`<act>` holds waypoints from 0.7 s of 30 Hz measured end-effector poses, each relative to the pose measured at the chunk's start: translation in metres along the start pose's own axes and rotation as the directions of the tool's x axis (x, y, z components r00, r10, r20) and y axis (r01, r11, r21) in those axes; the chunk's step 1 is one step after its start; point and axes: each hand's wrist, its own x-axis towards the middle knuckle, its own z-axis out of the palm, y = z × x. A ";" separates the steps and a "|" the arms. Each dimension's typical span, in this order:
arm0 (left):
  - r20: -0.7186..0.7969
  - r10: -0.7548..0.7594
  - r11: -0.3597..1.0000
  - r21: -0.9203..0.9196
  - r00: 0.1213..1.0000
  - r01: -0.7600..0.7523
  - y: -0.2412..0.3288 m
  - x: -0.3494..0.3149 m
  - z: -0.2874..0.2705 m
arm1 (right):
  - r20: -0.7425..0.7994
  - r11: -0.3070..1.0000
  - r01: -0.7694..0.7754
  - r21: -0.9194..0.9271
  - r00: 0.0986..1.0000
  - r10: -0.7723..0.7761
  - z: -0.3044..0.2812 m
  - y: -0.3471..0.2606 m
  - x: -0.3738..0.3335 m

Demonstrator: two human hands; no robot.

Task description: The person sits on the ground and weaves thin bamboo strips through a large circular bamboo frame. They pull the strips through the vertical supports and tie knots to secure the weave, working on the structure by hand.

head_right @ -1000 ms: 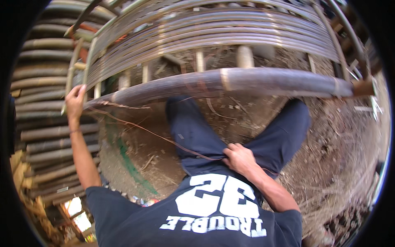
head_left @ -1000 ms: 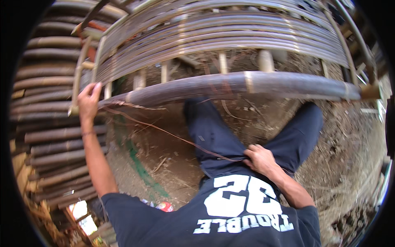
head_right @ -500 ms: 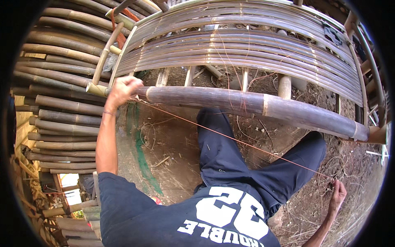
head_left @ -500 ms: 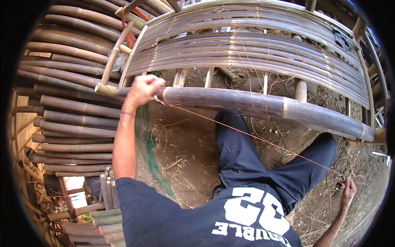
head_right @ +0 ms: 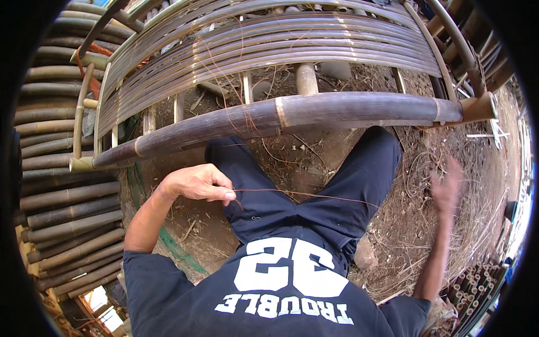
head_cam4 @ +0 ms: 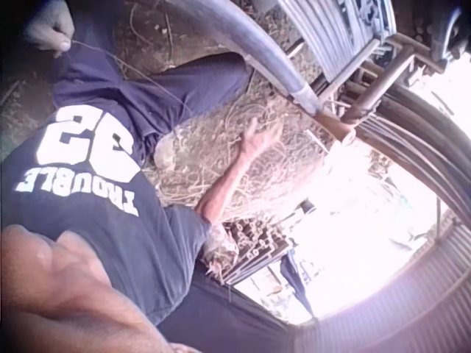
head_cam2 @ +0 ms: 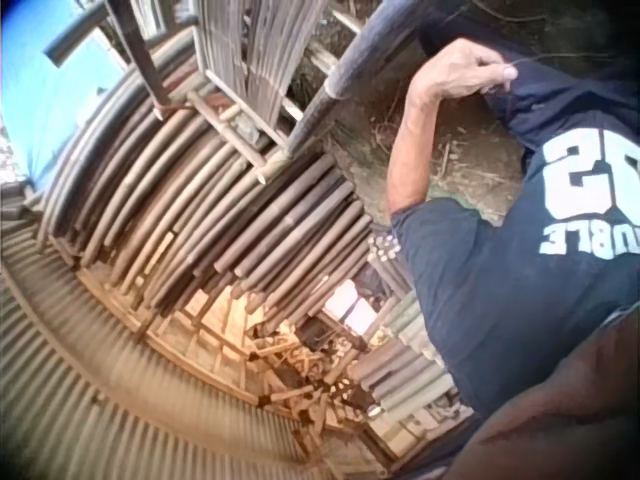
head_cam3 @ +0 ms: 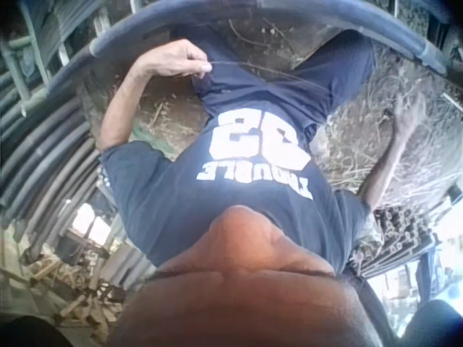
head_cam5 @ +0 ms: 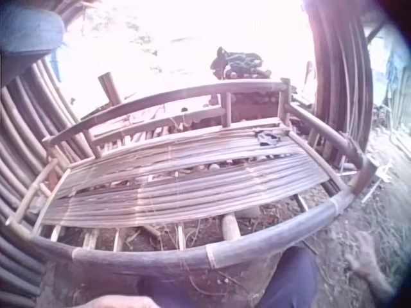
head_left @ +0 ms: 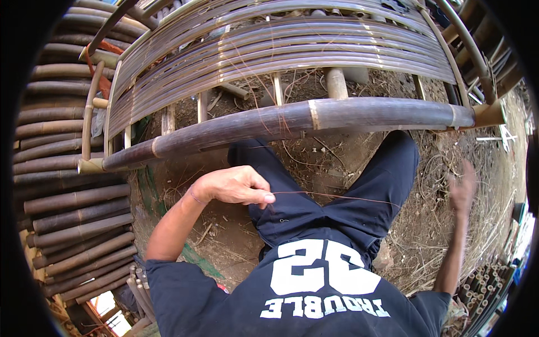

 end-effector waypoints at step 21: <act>-0.399 0.019 0.990 0.138 0.917 0.039 -0.074 -0.034 -0.093 | 0.122 0.150 -0.410 0.900 0.566 0.816 -0.095 0.364 -0.066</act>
